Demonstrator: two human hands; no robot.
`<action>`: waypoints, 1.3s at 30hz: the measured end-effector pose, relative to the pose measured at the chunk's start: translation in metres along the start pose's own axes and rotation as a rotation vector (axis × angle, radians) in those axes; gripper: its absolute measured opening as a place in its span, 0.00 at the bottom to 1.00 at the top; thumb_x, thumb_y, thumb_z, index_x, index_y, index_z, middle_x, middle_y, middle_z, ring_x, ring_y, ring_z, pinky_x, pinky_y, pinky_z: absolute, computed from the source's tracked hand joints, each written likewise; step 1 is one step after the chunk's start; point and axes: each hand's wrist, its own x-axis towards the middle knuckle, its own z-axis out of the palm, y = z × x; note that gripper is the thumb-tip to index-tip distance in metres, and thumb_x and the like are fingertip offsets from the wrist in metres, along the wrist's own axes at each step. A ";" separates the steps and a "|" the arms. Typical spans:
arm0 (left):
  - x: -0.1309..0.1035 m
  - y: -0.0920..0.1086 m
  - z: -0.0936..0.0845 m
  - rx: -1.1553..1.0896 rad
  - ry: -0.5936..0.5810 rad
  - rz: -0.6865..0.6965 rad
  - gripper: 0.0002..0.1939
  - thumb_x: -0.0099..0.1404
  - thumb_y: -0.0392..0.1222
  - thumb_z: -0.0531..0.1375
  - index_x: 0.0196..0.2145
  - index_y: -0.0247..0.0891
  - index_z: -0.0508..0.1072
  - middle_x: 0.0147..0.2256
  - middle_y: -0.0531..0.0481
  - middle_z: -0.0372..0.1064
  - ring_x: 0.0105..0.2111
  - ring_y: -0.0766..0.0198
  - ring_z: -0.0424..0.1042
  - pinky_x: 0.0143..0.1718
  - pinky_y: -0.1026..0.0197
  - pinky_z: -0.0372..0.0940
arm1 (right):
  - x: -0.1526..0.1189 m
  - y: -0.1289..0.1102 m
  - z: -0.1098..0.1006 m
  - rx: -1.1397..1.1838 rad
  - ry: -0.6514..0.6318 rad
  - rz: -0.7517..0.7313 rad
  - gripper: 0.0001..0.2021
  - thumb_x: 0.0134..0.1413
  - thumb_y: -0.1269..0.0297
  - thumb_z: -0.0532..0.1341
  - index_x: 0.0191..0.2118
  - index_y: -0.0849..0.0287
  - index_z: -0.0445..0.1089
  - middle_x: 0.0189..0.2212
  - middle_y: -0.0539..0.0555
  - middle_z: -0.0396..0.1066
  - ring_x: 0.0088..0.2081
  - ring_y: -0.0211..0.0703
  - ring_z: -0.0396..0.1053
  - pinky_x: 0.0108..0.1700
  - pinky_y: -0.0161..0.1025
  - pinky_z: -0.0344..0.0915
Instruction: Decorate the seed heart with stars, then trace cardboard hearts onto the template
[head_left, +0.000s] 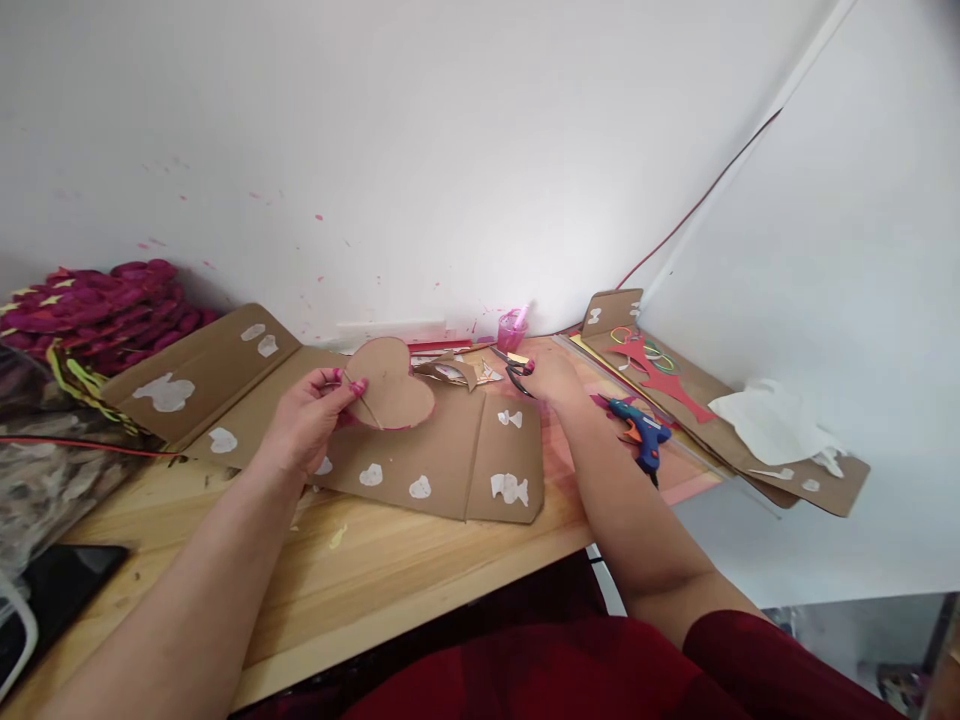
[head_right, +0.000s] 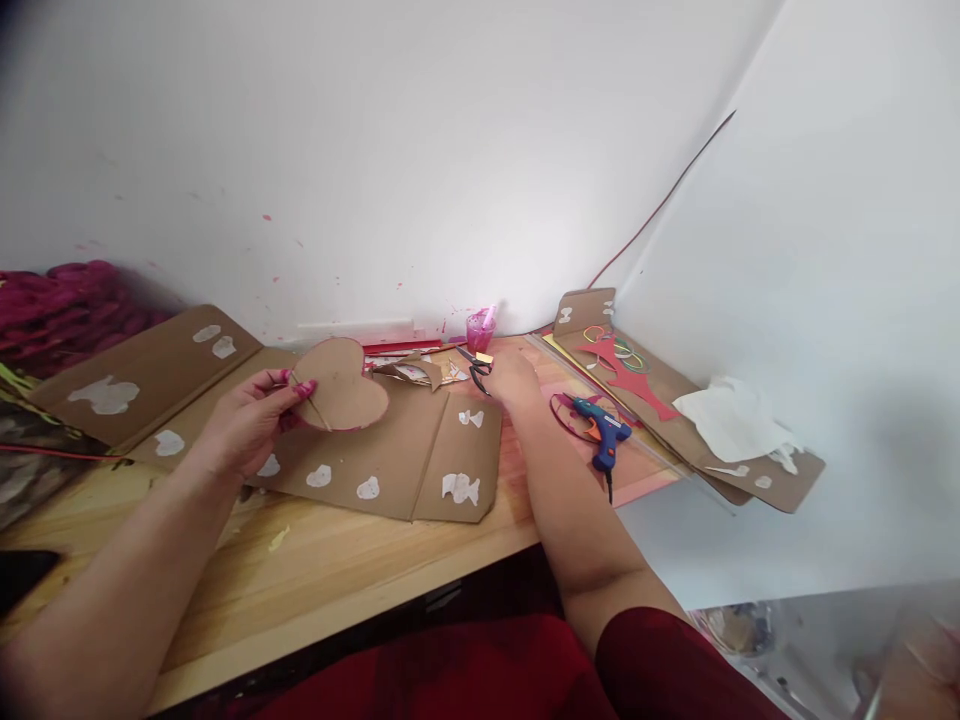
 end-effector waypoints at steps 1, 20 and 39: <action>-0.001 0.000 0.001 0.007 -0.018 -0.010 0.33 0.32 0.52 0.80 0.32 0.38 0.71 0.28 0.56 0.72 0.29 0.66 0.68 0.25 0.66 0.65 | 0.000 0.001 0.000 -0.013 -0.004 0.018 0.14 0.58 0.55 0.64 0.32 0.62 0.77 0.34 0.65 0.79 0.38 0.53 0.75 0.34 0.39 0.60; -0.002 -0.014 0.007 0.108 -0.165 -0.136 0.27 0.37 0.46 0.80 0.29 0.37 0.70 0.24 0.57 0.71 0.26 0.68 0.69 0.30 0.64 0.71 | -0.055 -0.019 0.021 0.113 -0.161 0.006 0.10 0.56 0.56 0.67 0.35 0.58 0.78 0.38 0.59 0.80 0.40 0.51 0.75 0.38 0.40 0.64; 0.005 -0.025 0.008 0.192 -0.139 -0.177 0.24 0.32 0.41 0.79 0.25 0.40 0.71 0.23 0.54 0.72 0.24 0.64 0.70 0.27 0.63 0.70 | -0.064 -0.005 0.015 0.083 -0.143 0.046 0.06 0.62 0.63 0.60 0.38 0.57 0.74 0.40 0.58 0.79 0.41 0.50 0.74 0.38 0.39 0.63</action>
